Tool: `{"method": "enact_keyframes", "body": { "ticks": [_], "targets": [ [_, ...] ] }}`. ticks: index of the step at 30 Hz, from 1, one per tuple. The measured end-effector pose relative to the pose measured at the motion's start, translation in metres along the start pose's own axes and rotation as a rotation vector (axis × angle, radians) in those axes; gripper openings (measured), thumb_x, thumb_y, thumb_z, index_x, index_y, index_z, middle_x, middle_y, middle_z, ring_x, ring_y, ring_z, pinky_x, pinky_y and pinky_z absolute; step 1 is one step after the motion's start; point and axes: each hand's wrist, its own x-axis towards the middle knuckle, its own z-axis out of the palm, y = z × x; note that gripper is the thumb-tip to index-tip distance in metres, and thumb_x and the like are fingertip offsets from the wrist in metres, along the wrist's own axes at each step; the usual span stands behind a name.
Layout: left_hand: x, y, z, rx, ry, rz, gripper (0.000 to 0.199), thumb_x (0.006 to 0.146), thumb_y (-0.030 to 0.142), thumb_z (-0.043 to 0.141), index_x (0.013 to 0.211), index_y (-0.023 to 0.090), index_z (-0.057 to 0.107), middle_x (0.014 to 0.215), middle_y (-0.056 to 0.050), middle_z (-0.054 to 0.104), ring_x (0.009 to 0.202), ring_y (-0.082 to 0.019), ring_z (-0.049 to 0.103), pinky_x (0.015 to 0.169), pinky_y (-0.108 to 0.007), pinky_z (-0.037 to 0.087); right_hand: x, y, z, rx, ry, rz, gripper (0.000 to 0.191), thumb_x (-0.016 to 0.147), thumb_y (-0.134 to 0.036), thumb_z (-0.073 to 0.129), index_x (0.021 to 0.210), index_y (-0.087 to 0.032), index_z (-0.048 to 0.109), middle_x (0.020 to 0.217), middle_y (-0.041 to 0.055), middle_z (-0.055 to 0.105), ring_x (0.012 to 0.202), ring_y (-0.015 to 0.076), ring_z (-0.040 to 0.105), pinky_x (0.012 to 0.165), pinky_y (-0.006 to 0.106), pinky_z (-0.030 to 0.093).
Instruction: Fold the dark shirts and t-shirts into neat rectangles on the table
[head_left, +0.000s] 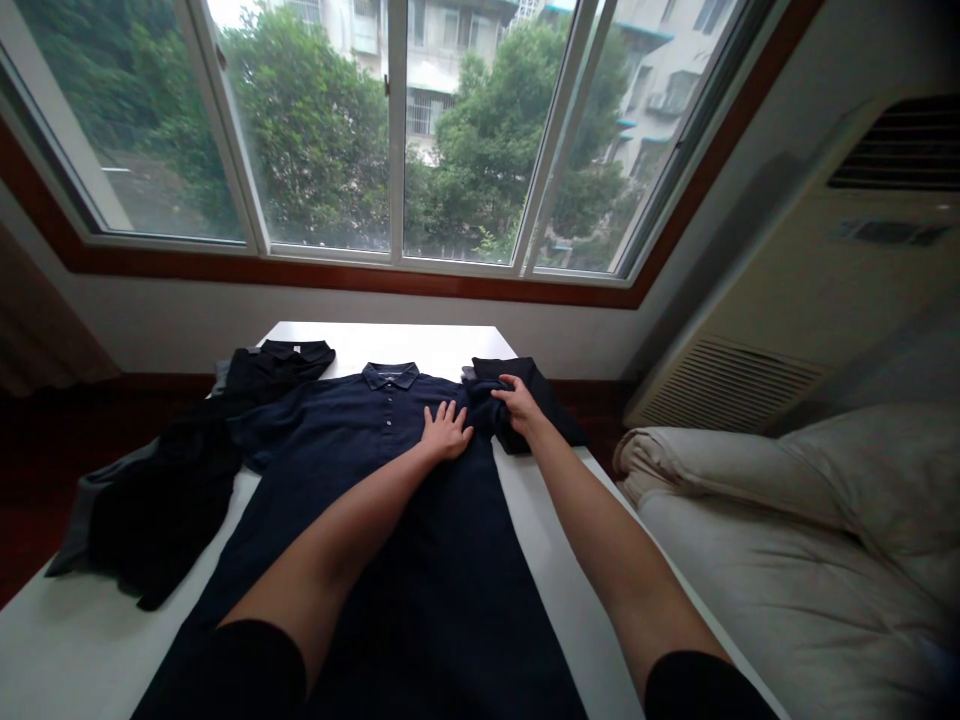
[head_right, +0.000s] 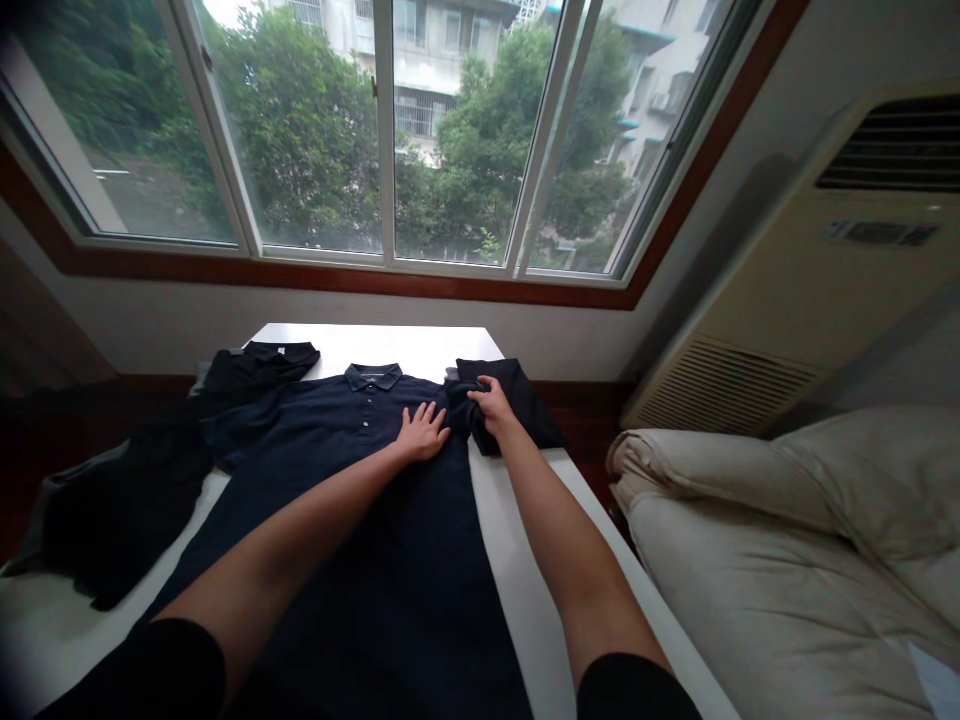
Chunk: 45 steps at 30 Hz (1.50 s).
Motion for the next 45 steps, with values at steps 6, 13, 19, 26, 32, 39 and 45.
{"method": "enact_keyframes", "body": {
  "ticks": [6, 13, 19, 26, 32, 39, 45],
  "targets": [
    [0.005, 0.001, 0.003, -0.037, 0.022, 0.012, 0.068, 0.101, 0.053, 0.036, 0.163, 0.024, 0.035, 0.173, -0.012, 0.019, 0.160, -0.037, 0.009, 0.123, -0.072, 0.002, -0.014, 0.002, -0.001, -0.202, 0.059, -0.178, 0.058, 0.070, -0.025, 0.065, 0.128, -0.021, 0.056, 0.119, 0.0089, 0.067, 0.100, 0.0220, 0.066, 0.084, 0.032, 0.056],
    [0.008, -0.028, -0.027, -0.269, 0.163, 0.002, 0.044, 0.100, 0.026, 0.042, 0.135, 0.019, 0.068, 0.154, -0.010, 0.056, 0.145, -0.024, 0.046, 0.125, -0.041, 0.029, -0.026, -0.015, 0.032, -0.276, -0.053, -0.383, 0.066, 0.079, -0.033, 0.064, 0.142, -0.021, 0.050, 0.131, 0.0100, 0.065, 0.115, 0.0239, 0.064, 0.102, 0.038, 0.054],
    [0.001, -0.079, -0.063, -0.306, 0.234, -0.207, 0.047, 0.107, 0.029, 0.029, 0.132, 0.020, 0.067, 0.133, -0.010, 0.071, 0.123, -0.023, 0.065, 0.103, -0.032, 0.049, -0.033, -0.004, 0.065, -0.051, -0.205, -0.146, 0.052, 0.096, -0.043, 0.051, 0.144, -0.023, 0.048, 0.101, 0.0068, 0.072, 0.074, 0.0190, 0.069, 0.071, 0.038, 0.062],
    [-0.028, -0.080, -0.052, -0.215, 0.225, -0.112, 0.049, 0.093, 0.040, 0.065, 0.138, 0.021, 0.063, 0.130, -0.012, 0.068, 0.123, -0.028, 0.061, 0.108, -0.037, 0.044, -0.033, 0.025, 0.077, -0.811, -0.172, -0.455, 0.034, 0.094, -0.022, 0.054, 0.123, -0.019, 0.071, 0.134, 0.0117, 0.066, 0.130, 0.0234, 0.058, 0.117, 0.038, 0.041],
    [-0.037, -0.073, -0.036, 0.009, 0.222, -0.016, 0.041, 0.100, 0.038, 0.052, 0.137, 0.024, 0.065, 0.148, -0.013, 0.056, 0.139, -0.031, 0.046, 0.121, -0.052, 0.028, -0.048, 0.055, 0.095, -1.149, -0.323, -0.480, 0.058, 0.102, -0.051, 0.051, 0.154, -0.026, 0.050, 0.167, 0.0122, 0.034, 0.157, 0.0317, 0.023, 0.126, 0.053, 0.019],
    [-0.051, -0.108, -0.062, 0.011, 0.276, -0.097, 0.042, 0.099, 0.032, 0.050, 0.138, 0.024, 0.064, 0.149, -0.012, 0.056, 0.141, -0.030, 0.044, 0.119, -0.048, 0.030, -0.033, 0.051, 0.090, -1.213, -0.358, -0.415, 0.067, 0.103, -0.062, 0.043, 0.160, -0.028, 0.041, 0.171, 0.0120, 0.023, 0.159, 0.0312, 0.015, 0.126, 0.051, 0.014],
    [-0.124, -0.217, -0.128, 0.233, 0.401, -0.407, 0.043, 0.095, 0.035, 0.049, 0.133, 0.019, 0.065, 0.144, -0.017, 0.057, 0.131, -0.035, 0.050, 0.109, -0.047, 0.040, -0.026, 0.041, 0.085, -1.290, -0.416, -0.407, 0.065, 0.104, -0.058, 0.043, 0.161, -0.026, 0.039, 0.171, 0.0141, 0.024, 0.158, 0.0312, 0.019, 0.125, 0.050, 0.017]
  ]
}}
